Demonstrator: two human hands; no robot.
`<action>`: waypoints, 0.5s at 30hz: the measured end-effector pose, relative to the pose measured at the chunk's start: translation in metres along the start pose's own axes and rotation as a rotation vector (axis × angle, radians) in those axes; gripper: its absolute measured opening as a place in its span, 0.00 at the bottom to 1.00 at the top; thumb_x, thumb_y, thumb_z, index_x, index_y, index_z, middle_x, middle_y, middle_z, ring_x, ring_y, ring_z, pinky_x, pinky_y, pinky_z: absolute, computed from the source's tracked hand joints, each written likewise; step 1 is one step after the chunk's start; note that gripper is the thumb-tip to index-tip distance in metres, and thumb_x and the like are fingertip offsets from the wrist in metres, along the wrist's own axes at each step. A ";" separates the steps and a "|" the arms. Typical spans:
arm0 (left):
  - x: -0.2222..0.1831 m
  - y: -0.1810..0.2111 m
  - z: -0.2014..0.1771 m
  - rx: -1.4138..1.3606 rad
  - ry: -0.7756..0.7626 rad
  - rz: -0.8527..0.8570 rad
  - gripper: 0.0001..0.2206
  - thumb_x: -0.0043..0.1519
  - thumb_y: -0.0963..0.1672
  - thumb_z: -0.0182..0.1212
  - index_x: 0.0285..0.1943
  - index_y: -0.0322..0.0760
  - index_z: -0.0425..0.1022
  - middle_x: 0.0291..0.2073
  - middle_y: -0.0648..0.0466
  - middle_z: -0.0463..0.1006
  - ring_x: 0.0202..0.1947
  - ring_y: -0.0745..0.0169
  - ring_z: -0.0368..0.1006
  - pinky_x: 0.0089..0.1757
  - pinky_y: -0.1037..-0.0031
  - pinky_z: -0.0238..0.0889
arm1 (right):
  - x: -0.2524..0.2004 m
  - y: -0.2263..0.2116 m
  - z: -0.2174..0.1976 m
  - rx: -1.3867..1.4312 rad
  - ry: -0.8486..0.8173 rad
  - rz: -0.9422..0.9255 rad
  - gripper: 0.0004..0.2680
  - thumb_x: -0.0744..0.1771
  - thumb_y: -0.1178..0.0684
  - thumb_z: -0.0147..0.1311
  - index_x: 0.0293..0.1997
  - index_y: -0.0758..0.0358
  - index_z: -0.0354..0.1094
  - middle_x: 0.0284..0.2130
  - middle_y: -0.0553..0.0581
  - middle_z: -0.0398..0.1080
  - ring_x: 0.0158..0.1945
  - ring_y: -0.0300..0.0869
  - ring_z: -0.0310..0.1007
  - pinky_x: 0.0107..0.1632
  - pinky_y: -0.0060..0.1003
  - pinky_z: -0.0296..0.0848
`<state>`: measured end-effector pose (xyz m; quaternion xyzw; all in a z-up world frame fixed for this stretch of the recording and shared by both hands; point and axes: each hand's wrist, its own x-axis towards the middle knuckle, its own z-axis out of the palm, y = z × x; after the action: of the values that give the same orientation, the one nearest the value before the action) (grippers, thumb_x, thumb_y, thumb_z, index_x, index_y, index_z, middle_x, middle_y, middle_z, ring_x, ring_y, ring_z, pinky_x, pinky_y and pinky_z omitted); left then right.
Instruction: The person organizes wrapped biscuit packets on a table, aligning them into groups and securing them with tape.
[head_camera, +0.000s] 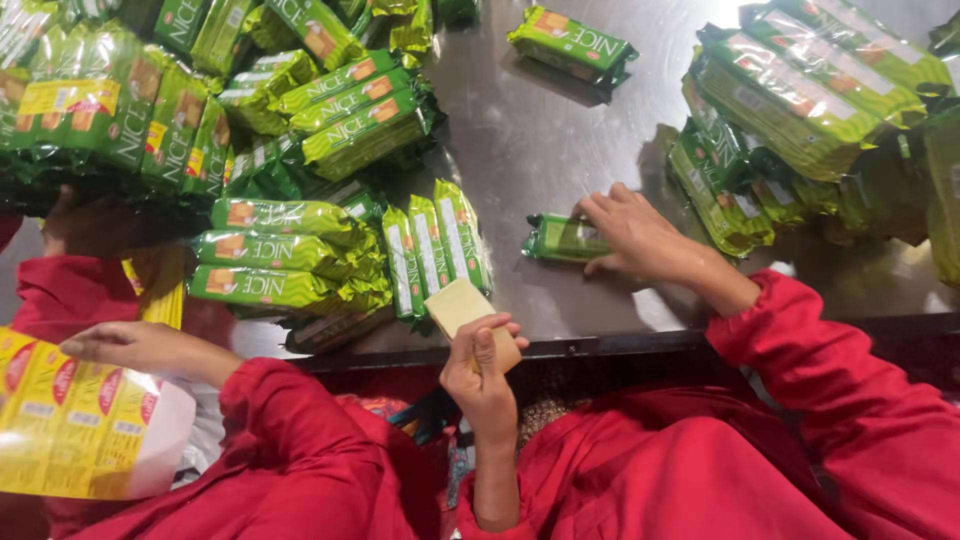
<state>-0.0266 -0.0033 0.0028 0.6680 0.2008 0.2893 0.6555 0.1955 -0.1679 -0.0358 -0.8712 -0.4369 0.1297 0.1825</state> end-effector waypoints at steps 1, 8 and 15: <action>-0.001 0.000 0.001 0.018 -0.022 0.051 0.14 0.72 0.45 0.51 0.45 0.27 0.77 0.36 0.47 0.82 0.33 0.62 0.80 0.36 0.74 0.77 | -0.006 -0.006 0.004 -0.078 0.005 -0.041 0.26 0.58 0.43 0.67 0.59 0.62 0.62 0.48 0.60 0.70 0.54 0.55 0.63 0.55 0.48 0.64; 0.007 -0.002 0.009 0.039 -0.085 0.066 0.14 0.73 0.45 0.51 0.46 0.28 0.79 0.34 0.49 0.82 0.32 0.62 0.81 0.38 0.74 0.76 | -0.017 0.003 -0.002 0.286 -0.290 -0.209 0.27 0.63 0.40 0.62 0.66 0.63 0.62 0.45 0.63 0.62 0.51 0.52 0.61 0.55 0.45 0.64; 0.023 -0.054 0.018 0.384 -0.056 0.546 0.08 0.71 0.41 0.54 0.47 0.34 0.80 0.39 0.49 0.84 0.37 0.53 0.83 0.40 0.66 0.74 | 0.004 0.013 0.001 0.110 -0.351 -0.286 0.19 0.64 0.38 0.58 0.57 0.55 0.73 0.45 0.61 0.66 0.51 0.53 0.64 0.53 0.45 0.66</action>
<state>0.0086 0.0014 -0.0474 0.8162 0.0472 0.3926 0.4213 0.2069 -0.1721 -0.0426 -0.7532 -0.5734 0.2754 0.1674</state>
